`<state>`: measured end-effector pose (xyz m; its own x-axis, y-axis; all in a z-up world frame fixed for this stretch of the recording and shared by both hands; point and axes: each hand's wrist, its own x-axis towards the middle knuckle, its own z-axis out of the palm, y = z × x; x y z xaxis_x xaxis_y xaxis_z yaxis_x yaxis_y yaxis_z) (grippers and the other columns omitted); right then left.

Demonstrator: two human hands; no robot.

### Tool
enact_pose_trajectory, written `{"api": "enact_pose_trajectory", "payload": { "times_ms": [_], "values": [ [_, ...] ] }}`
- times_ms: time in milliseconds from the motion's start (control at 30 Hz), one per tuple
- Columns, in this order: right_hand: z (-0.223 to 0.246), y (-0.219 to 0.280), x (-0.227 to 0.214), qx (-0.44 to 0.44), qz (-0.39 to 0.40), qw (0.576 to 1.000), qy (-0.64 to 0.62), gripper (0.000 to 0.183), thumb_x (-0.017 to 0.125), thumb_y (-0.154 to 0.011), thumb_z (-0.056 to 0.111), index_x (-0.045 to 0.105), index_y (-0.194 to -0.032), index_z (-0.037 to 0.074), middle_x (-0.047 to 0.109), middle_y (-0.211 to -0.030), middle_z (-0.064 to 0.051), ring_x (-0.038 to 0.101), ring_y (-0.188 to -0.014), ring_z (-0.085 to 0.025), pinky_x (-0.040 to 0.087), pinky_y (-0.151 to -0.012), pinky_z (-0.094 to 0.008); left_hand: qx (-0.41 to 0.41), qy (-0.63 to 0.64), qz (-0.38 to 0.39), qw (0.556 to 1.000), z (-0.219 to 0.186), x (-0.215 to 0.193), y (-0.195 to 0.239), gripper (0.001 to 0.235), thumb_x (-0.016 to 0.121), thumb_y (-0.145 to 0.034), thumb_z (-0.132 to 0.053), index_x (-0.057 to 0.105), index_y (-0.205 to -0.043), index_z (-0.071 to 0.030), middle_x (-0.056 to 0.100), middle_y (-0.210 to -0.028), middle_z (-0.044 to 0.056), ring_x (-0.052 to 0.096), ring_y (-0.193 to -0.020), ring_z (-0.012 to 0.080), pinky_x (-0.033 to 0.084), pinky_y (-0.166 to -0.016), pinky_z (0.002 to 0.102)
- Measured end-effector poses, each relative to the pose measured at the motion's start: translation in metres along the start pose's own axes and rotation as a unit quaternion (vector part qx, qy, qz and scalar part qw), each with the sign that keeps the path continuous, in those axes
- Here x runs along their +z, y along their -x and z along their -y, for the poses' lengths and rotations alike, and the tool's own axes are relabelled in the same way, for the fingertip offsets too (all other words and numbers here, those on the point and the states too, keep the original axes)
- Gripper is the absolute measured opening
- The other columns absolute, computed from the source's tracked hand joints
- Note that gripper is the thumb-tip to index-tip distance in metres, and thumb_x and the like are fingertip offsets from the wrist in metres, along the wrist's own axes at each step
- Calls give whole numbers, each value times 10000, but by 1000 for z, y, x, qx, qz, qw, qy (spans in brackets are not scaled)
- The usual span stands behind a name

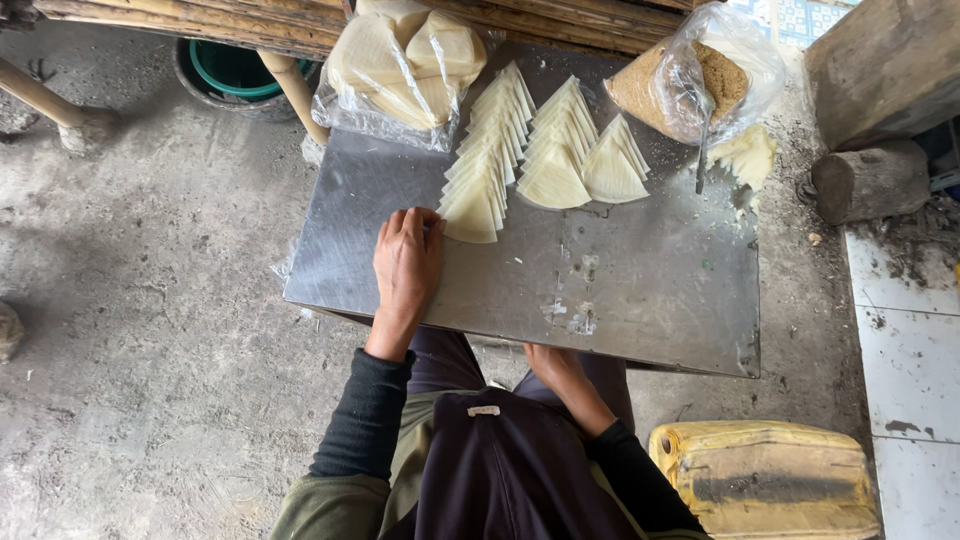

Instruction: The person folds thin triangular wrappers into cones, scoops a granular filling into each cone using a spoon, and seals them into triangular packets. The finished packets are stacked on the metal table.

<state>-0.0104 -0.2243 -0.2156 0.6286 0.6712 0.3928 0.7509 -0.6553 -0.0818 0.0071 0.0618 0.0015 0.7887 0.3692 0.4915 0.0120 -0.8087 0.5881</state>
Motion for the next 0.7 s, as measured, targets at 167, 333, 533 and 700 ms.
{"api": "enact_pose_trajectory", "payload": {
  "times_ms": [167,333,533,700],
  "values": [
    [18,-9,-43,178,196,932,-245,266,645,-1003,235,650,-1191,46,741,-1019,-177,735,-899,-330,586,-785,-437,-82,144,41,985,-11,-2,-12,147,734,-940,-148,659,-976,-25,761,-883,118,755,-757,228,585,-671,343],
    [40,-23,-131,209,215,871,-388,350,634,-959,166,618,-1296,72,768,-1105,-135,771,-943,-255,612,-783,-375,-162,258,121,945,-34,-4,-41,250,714,-925,-153,606,-1105,-16,771,-826,115,781,-730,159,589,-617,277],
    [34,-25,-199,104,109,892,-426,321,650,-965,128,642,-1273,36,767,-1118,-142,778,-985,-226,611,-817,-319,-112,370,182,904,-76,0,-73,180,683,-976,-106,642,-1110,7,768,-911,100,786,-818,127,655,-687,264],
    [-10,-25,-228,53,-1,924,-378,246,615,-1012,119,647,-1240,33,758,-1060,-148,770,-935,-206,634,-779,-307,-63,455,199,866,-100,14,-62,176,679,-1001,-76,647,-1130,39,729,-945,96,742,-833,139,672,-743,288]
  ]
}}
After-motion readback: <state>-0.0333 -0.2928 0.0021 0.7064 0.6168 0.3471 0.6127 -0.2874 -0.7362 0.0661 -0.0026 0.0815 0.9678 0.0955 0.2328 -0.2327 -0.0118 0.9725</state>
